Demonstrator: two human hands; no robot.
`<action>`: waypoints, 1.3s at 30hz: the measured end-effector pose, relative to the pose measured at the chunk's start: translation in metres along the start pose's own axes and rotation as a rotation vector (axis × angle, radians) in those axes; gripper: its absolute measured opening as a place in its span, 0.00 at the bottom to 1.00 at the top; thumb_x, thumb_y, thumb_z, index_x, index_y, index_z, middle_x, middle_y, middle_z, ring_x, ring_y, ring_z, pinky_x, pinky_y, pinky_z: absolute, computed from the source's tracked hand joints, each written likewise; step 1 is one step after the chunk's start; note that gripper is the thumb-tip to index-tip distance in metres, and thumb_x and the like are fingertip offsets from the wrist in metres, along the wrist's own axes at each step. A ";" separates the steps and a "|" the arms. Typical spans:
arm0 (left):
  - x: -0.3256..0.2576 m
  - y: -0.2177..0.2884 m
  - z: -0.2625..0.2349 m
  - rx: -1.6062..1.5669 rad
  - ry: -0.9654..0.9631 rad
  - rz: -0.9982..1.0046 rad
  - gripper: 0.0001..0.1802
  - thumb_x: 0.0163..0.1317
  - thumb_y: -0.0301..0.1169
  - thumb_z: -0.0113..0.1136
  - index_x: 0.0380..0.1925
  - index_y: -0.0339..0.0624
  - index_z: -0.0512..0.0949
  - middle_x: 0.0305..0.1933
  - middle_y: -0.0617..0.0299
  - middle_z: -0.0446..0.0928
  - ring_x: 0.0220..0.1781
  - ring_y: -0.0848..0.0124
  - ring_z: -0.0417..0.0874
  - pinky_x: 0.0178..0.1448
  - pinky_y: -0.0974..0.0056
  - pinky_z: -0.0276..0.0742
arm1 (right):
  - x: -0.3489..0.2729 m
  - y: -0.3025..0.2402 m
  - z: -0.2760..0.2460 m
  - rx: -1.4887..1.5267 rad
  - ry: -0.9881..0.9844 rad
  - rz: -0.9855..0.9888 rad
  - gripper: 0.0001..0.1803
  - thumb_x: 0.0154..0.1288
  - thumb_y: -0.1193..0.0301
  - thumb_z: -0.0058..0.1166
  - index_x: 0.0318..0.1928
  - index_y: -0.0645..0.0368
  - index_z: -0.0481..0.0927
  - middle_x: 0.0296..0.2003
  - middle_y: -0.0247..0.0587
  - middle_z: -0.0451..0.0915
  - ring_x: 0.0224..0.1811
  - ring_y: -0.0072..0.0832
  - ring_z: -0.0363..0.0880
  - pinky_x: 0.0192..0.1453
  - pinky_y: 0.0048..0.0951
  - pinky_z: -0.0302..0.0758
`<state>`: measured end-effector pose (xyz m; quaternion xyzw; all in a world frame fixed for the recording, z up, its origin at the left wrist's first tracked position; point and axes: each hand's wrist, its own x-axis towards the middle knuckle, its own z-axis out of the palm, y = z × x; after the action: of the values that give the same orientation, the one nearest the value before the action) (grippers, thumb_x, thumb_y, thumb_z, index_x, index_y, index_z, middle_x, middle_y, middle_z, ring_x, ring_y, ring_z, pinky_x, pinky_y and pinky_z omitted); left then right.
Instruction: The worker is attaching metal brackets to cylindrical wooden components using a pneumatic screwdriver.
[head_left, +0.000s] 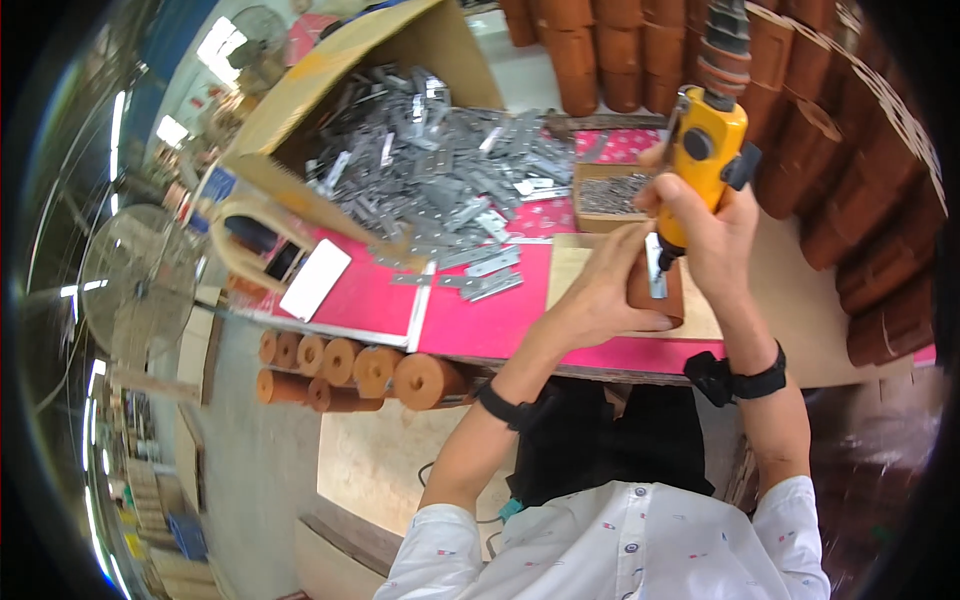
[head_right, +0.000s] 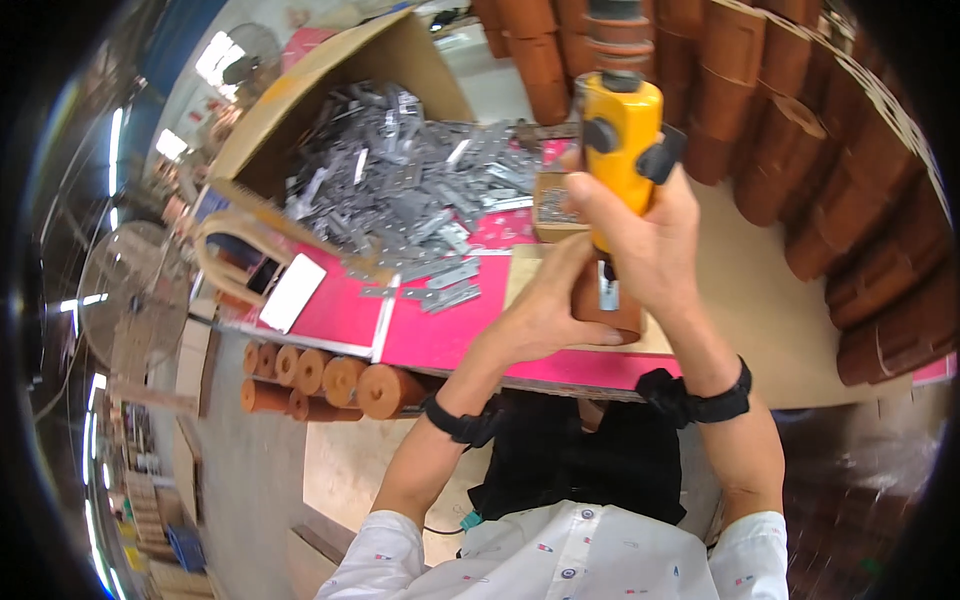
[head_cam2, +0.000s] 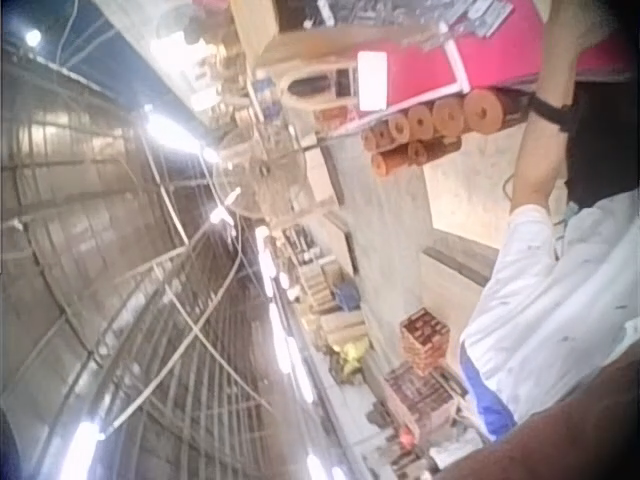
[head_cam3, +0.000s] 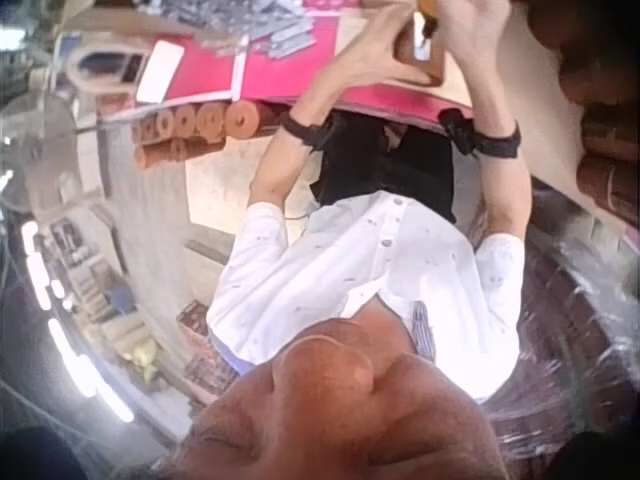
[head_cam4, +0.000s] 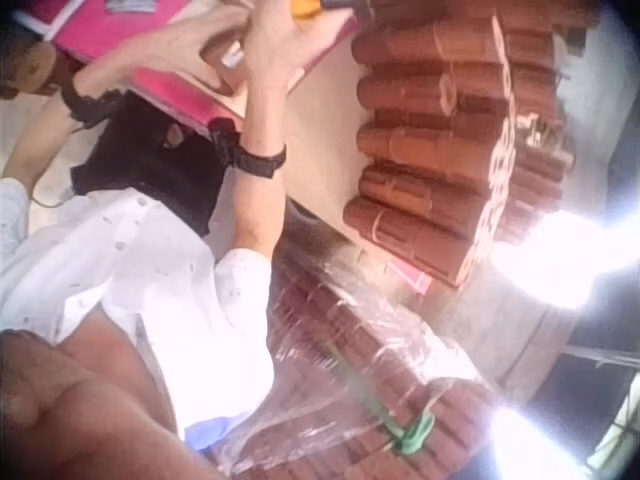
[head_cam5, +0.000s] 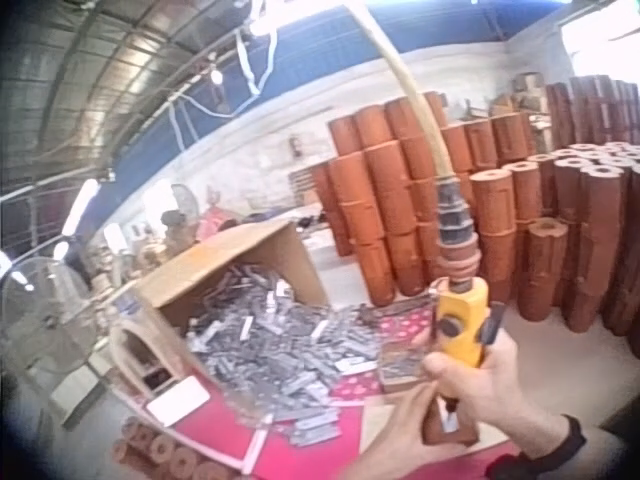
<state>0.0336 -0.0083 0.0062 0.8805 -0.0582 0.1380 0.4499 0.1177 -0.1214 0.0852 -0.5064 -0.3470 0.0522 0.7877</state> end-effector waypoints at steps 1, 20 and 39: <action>-0.001 0.005 -0.003 0.019 0.022 -0.008 0.54 0.40 0.43 0.76 0.65 0.38 0.58 0.65 0.47 0.60 0.70 0.53 0.59 0.71 0.56 0.58 | 0.000 -0.002 0.000 -0.009 -0.011 0.003 0.15 0.63 0.74 0.60 0.48 0.63 0.74 0.41 0.38 0.81 0.36 0.21 0.80 0.38 0.22 0.77; 0.067 0.072 0.018 1.021 -0.665 -0.187 0.42 0.32 0.45 0.75 0.53 0.45 0.77 0.57 0.50 0.70 0.63 0.55 0.66 0.66 0.49 0.59 | -0.032 -0.038 -0.074 -0.393 0.064 0.062 0.17 0.58 0.77 0.64 0.46 0.62 0.74 0.38 0.33 0.79 0.33 0.17 0.77 0.38 0.20 0.74; -0.010 -0.015 0.000 -0.166 0.038 -0.089 0.55 0.35 0.33 0.77 0.67 0.46 0.59 0.67 0.53 0.56 0.70 0.55 0.60 0.72 0.54 0.63 | -0.039 -0.020 -0.061 -0.372 0.037 0.116 0.20 0.57 0.75 0.65 0.48 0.61 0.72 0.39 0.32 0.78 0.40 0.18 0.76 0.47 0.23 0.75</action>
<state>0.0275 0.0006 -0.0083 0.8390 -0.0216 0.1294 0.5281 0.1198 -0.1939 0.0675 -0.6632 -0.3065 0.0232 0.6824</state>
